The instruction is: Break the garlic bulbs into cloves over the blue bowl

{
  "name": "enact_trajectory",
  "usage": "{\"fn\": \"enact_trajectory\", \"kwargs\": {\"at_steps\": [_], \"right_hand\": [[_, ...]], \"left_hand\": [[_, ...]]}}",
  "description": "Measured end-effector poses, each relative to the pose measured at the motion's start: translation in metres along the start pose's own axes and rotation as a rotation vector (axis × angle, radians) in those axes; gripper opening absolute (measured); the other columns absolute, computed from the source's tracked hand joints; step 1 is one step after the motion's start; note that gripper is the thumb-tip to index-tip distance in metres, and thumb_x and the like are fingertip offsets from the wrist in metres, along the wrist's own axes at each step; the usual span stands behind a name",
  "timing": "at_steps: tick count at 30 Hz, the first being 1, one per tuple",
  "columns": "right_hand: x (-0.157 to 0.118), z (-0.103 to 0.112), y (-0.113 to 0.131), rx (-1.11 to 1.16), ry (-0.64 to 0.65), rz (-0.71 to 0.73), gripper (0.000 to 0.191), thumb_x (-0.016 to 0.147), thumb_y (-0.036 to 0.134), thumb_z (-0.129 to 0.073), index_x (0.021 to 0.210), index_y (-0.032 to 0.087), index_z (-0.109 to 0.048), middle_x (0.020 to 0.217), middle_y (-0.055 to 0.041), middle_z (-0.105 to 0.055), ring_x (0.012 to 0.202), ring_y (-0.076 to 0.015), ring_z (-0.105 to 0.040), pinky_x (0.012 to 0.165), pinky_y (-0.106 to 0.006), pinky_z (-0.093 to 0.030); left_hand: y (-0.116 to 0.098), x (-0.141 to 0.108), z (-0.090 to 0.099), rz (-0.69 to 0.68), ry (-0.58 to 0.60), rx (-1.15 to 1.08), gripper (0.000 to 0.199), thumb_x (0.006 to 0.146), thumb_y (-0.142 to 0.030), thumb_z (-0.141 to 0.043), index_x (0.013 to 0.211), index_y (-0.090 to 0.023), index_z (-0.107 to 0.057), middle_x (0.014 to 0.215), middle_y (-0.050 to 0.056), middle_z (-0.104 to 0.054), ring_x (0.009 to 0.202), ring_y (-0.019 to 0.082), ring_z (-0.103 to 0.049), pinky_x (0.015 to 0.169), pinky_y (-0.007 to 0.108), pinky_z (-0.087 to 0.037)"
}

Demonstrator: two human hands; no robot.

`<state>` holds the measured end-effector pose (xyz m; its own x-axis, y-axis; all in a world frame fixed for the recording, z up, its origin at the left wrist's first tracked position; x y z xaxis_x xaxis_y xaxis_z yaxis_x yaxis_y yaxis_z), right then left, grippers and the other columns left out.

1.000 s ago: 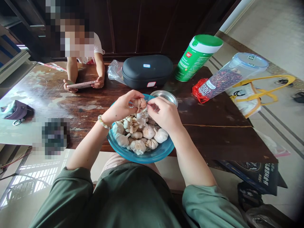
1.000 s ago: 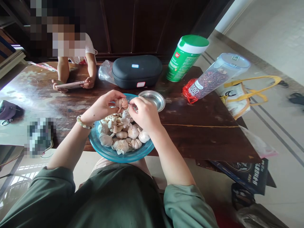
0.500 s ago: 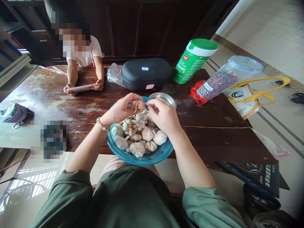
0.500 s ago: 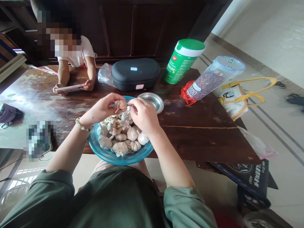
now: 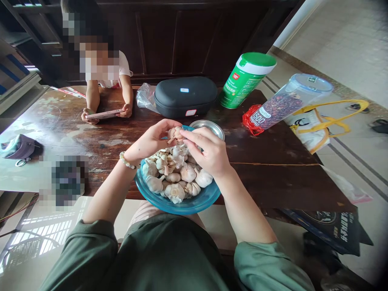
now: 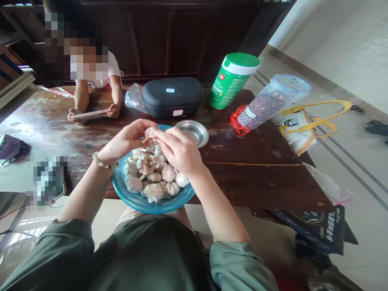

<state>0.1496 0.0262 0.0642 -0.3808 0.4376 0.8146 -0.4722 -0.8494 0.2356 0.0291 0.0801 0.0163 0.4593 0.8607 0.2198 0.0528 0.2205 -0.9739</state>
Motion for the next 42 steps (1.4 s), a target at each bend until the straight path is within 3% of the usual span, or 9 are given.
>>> {"fn": "enact_trajectory", "kwargs": {"at_steps": [5, 10, 14, 18, 21, 23, 28, 36, 42], "right_hand": [[-0.001, -0.005, 0.007, 0.020, 0.072, 0.052, 0.027, 0.095, 0.011, -0.052, 0.113, 0.022, -0.070, 0.090, -0.0053, -0.068, 0.082, -0.0160, -0.066, 0.073, -0.029, -0.057], [-0.001, 0.003, 0.005, 0.043, 0.016, 0.017, 0.019, 0.095, 0.013, -0.054, 0.099, 0.023, -0.068, 0.087, -0.0029, -0.069, 0.079, -0.0158, -0.067, 0.074, -0.030, -0.057], [-0.003, 0.005, -0.020, 0.118, -0.020, -0.223, 0.007, 0.093, 0.025, -0.062, 0.087, 0.022, -0.060, 0.078, -0.0004, -0.065, 0.068, -0.0144, -0.062, 0.063, -0.028, -0.053], [-0.017, -0.023, -0.052, 0.460, 0.166, -0.575, 0.047, 0.083, 0.049, -0.072, 0.116, 0.022, -0.054, 0.114, -0.0070, -0.060, 0.079, -0.0150, -0.065, 0.059, -0.027, -0.054], [-0.027, -0.045, -0.054, 0.674, 0.348, -0.684, 0.062, 0.085, 0.057, -0.067, 0.133, 0.024, -0.045, 0.115, -0.0075, -0.057, 0.078, -0.0154, -0.064, 0.057, -0.027, -0.053], [-0.028, -0.050, -0.051, 0.694, 0.402, -0.679, 0.055, 0.088, 0.053, -0.065, 0.132, 0.025, -0.048, 0.110, -0.0055, -0.059, 0.079, -0.0150, -0.062, 0.058, -0.026, -0.051], [-0.024, -0.048, -0.044, 0.809, 0.365, -0.696, 0.030, 0.085, 0.035, -0.072, 0.107, 0.023, -0.054, 0.090, 0.0013, -0.061, 0.074, -0.0124, -0.057, 0.062, -0.024, -0.046], [-0.028, -0.053, -0.048, 0.930, 0.349, -0.727, 0.057, 0.070, 0.034, -0.085, 0.116, 0.025, -0.052, 0.083, 0.0038, -0.057, 0.075, -0.0138, -0.057, 0.069, -0.028, -0.049], [-0.023, -0.047, -0.044, 0.945, 0.347, -0.674, 0.048, 0.082, 0.045, -0.074, 0.119, 0.023, -0.053, 0.082, 0.0022, -0.059, 0.071, -0.0126, -0.057, 0.058, -0.023, -0.048]], "left_hand": [[0.001, 0.000, 0.001, 0.009, -0.016, -0.024, 0.046, 0.078, -0.026, -0.078, 0.118, -0.015, -0.059, 0.108, 0.006, -0.063, 0.097, 0.014, -0.059, 0.090, 0.026, -0.048], [-0.002, -0.002, 0.000, -0.004, -0.006, -0.045, 0.046, 0.078, -0.022, -0.078, 0.119, -0.015, -0.059, 0.110, 0.005, -0.063, 0.097, 0.012, -0.058, 0.090, 0.025, -0.047], [-0.001, -0.003, -0.001, 0.023, 0.001, -0.009, 0.045, 0.078, -0.022, -0.077, 0.118, -0.015, -0.059, 0.104, 0.005, -0.064, 0.095, 0.013, -0.059, 0.089, 0.026, -0.048], [-0.002, -0.002, -0.004, 0.000, 0.020, 0.036, 0.042, 0.077, -0.022, -0.078, 0.113, -0.014, -0.059, 0.105, 0.005, -0.064, 0.094, 0.014, -0.060, 0.089, 0.028, -0.049], [-0.004, -0.001, -0.009, -0.015, 0.047, 0.036, 0.041, 0.077, -0.021, -0.077, 0.113, -0.015, -0.059, 0.102, 0.005, -0.065, 0.092, 0.014, -0.061, 0.085, 0.027, -0.050], [-0.007, -0.002, -0.012, -0.029, 0.061, 0.032, 0.039, 0.078, -0.020, -0.076, 0.113, -0.015, -0.059, 0.105, 0.006, -0.064, 0.094, 0.015, -0.061, 0.083, 0.026, -0.051], [-0.009, -0.004, -0.019, -0.057, 0.132, 0.043, 0.034, 0.081, -0.020, -0.073, 0.111, -0.016, -0.059, 0.109, 0.007, -0.063, 0.098, 0.016, -0.061, 0.085, 0.027, -0.051], [-0.005, -0.003, -0.019, -0.085, 0.178, -0.074, 0.039, 0.077, -0.023, -0.080, 0.110, -0.017, -0.060, 0.101, 0.004, -0.065, 0.087, 0.012, -0.061, 0.084, 0.025, -0.049], [-0.007, -0.005, -0.019, -0.060, 0.169, -0.094, 0.038, 0.077, -0.025, -0.080, 0.109, -0.018, -0.061, 0.099, 0.004, -0.065, 0.084, 0.011, -0.060, 0.083, 0.025, -0.048]]}}
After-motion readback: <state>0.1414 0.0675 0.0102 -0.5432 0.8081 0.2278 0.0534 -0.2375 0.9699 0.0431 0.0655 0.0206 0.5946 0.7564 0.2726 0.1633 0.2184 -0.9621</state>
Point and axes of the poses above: each hand's wrist, its own x-axis towards the middle knuckle, its own z-axis out of the back of the hand, y = z × x, the point moved 10 cm from there along x, towards the middle knuckle
